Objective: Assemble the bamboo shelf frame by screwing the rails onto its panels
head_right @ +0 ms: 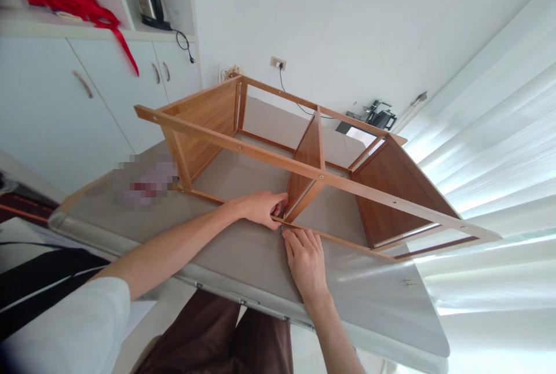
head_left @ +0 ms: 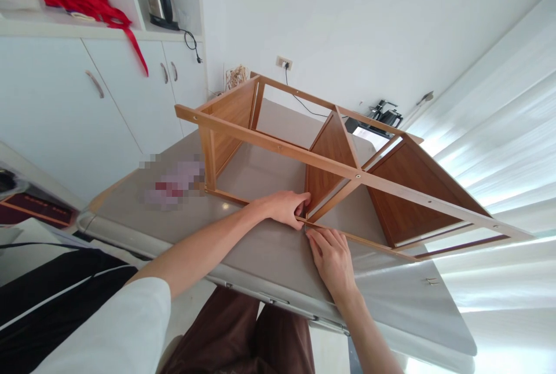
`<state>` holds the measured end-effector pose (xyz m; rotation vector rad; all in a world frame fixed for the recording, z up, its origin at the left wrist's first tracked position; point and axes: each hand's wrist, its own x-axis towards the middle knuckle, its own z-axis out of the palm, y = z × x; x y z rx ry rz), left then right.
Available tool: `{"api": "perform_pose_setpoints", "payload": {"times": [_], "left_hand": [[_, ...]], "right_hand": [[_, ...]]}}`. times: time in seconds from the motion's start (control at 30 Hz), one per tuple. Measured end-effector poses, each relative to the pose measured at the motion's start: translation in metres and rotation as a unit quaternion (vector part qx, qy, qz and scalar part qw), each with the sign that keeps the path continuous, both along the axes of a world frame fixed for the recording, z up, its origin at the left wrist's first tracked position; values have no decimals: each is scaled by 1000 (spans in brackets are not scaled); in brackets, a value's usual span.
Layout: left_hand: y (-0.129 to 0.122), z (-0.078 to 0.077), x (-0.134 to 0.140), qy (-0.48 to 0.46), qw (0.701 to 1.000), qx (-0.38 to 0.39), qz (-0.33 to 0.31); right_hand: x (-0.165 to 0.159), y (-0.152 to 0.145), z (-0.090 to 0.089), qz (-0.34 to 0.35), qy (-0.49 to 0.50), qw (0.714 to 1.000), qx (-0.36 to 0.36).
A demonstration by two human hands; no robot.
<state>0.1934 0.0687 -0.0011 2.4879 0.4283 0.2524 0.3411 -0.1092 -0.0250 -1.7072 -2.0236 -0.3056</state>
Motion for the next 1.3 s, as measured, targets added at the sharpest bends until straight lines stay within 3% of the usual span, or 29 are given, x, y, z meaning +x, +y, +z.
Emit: {"api": "perform_pose_setpoints", "payload": {"times": [0.3, 0.7, 0.97, 1.3], "left_hand": [[-3, 3, 0, 10, 1000, 16, 9], [-2, 1, 0, -3, 1000, 10, 4], [-2, 1, -1, 3, 1000, 10, 7], [-8, 7, -2, 21, 998, 58, 26]], "right_hand": [[0, 3, -4, -23, 88, 996, -4], [4, -4, 2, 19, 120, 992, -32], [10, -2, 7, -1, 174, 980, -94], [2, -2, 5, -55, 277, 955, -91]]}}
